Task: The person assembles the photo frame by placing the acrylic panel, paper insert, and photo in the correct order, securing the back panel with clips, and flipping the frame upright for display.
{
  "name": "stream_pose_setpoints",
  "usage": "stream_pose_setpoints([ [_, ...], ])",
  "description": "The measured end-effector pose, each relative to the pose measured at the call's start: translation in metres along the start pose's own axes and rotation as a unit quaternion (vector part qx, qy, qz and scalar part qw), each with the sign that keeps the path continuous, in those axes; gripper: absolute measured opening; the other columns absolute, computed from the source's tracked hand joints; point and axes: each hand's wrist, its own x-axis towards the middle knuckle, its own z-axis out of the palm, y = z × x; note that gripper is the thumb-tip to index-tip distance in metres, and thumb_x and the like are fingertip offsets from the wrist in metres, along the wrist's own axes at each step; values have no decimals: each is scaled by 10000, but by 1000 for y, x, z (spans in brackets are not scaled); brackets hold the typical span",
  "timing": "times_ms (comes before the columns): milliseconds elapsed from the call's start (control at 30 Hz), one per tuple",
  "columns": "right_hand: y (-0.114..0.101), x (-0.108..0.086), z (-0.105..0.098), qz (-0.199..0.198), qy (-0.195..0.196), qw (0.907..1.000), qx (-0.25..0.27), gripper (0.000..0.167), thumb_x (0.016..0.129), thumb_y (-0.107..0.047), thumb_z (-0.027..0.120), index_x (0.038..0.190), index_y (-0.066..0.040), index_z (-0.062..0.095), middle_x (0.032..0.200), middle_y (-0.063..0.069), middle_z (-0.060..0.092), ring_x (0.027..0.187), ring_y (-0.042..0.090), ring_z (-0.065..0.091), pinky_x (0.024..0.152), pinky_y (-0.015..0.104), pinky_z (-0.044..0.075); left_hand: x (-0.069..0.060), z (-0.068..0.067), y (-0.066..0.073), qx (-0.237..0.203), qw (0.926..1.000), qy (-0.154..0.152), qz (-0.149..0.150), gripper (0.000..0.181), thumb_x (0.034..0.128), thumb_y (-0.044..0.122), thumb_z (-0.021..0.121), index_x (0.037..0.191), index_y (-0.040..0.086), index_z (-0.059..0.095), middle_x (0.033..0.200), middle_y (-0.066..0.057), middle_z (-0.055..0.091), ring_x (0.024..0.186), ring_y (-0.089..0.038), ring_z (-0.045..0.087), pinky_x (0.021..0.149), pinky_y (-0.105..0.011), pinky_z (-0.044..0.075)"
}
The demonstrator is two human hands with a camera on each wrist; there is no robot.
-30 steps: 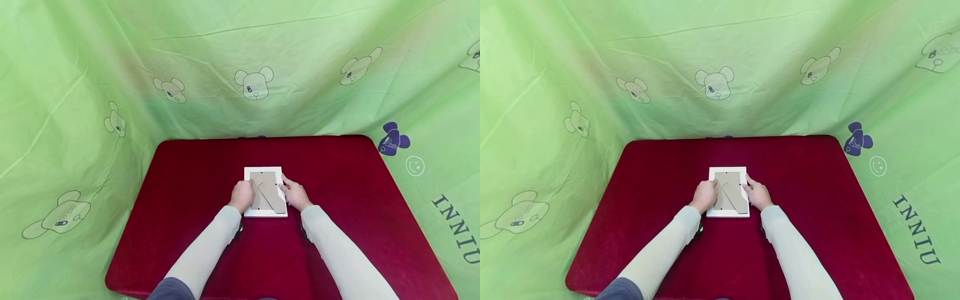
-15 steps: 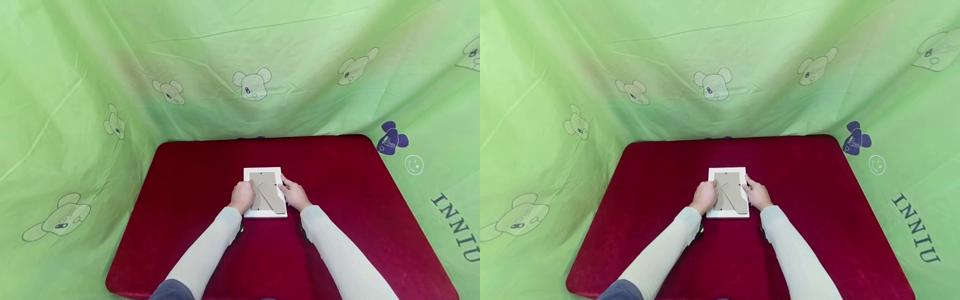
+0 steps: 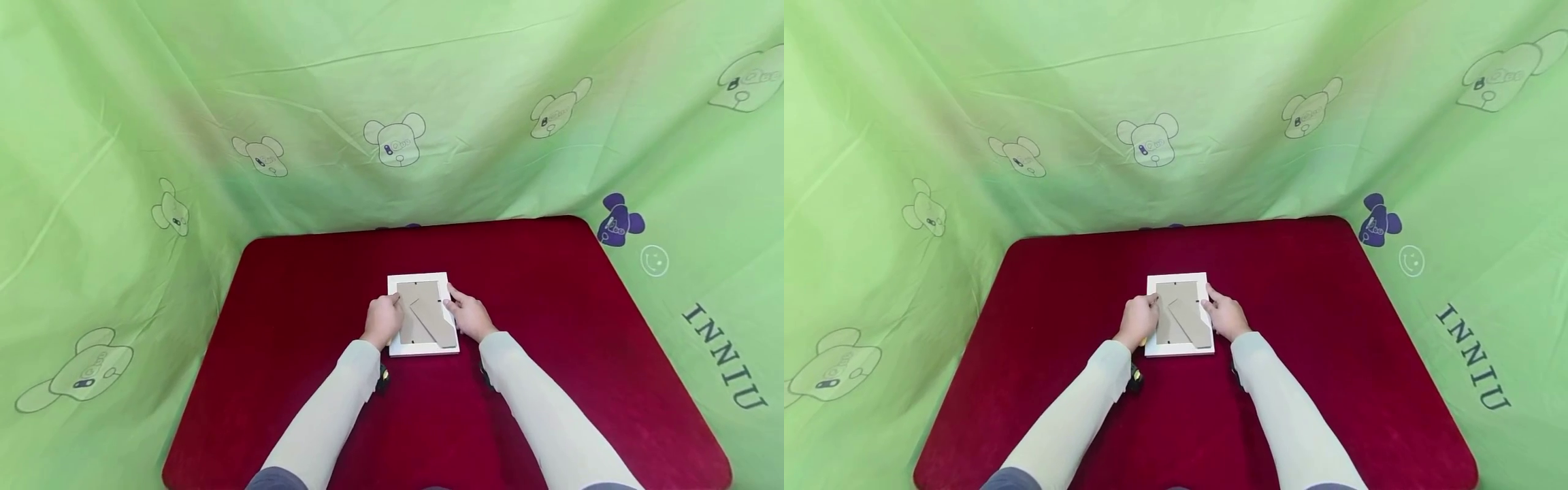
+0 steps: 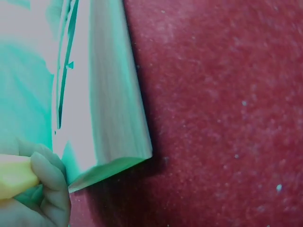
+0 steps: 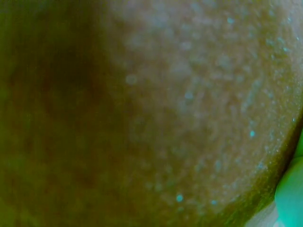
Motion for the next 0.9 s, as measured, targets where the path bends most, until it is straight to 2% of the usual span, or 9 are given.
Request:
stream_pose_setpoints([
  [267, 1, 1, -2, -1, -37, 10000, -25, 561, 1022, -348, 512, 1526, -197, 320, 620, 27, 534, 432, 190, 523, 490, 341, 471, 5, -3, -5, -424, 9989, -82, -179, 317, 950, 119, 539, 1232, 57, 671, 1218, -118, 648, 773, -147, 591, 699, -285, 506],
  [433, 0, 0, -2, 30, -4, 10000, 10, 553, 1020, -341, 520, 1522, -206, 333, 612, 29, 536, 432, 192, 518, 478, 347, 472, 4, -5, -6, -696, 9964, -268, -396, 361, 935, 125, 539, 1277, 66, 640, 1234, -127, 640, 716, -139, 564, 662, -263, 494],
  [500, -1, 0, -2, 40, 4, 10000, 36, 550, 1020, -330, 522, 1521, -205, 334, 612, 32, 537, 433, 194, 514, 477, 352, 471, 3, -5, -6, -756, 9955, -339, -464, 381, 924, 115, 536, 1291, 70, 630, 1132, -134, 679, 645, -135, 535, 611, -254, 483],
  [567, -2, 0, -2, 54, 4, 10000, 60, 549, 1021, -323, 521, 1522, -205, 332, 622, 36, 539, 438, 195, 512, 478, 355, 471, 2, -6, -6, -832, 9945, -396, -498, 392, 927, 117, 530, 1307, 75, 618, 946, -124, 697, 580, -124, 493, 568, -253, 464],
  [633, -2, -1, -2, 100, -11, 9999, 68, 548, 1022, -325, 518, 1524, -212, 328, 631, 39, 540, 446, 195, 513, 483, 356, 472, 1, -8, -5, -898, 9940, -391, -483, 399, 930, 118, 529, 1319, 77, 608, 769, -75, 644, 548, -116, 464, 550, -256, 451],
  [700, -3, -1, -2, 158, -60, 9998, 78, 551, 1024, -331, 512, 1527, -218, 319, 650, 43, 548, 458, 194, 517, 489, 355, 476, 0, -11, -5, -906, 9943, -331, -461, 410, 926, 118, 527, 1328, 85, 603, 696, -44, 591, 559, -123, 472, 564, -266, 451],
  [900, -3, -1, -1, 278, -111, 9995, 123, 557, 1020, -347, 519, 1527, -232, 319, 687, 32, 594, 467, 190, 525, 491, 352, 484, -1, -15, -10, -763, 9963, -32, -399, 443, 912, 112, 538, 1352, 102, 585, 897, -34, 640, 782, -147, 571, 683, -275, 490],
])
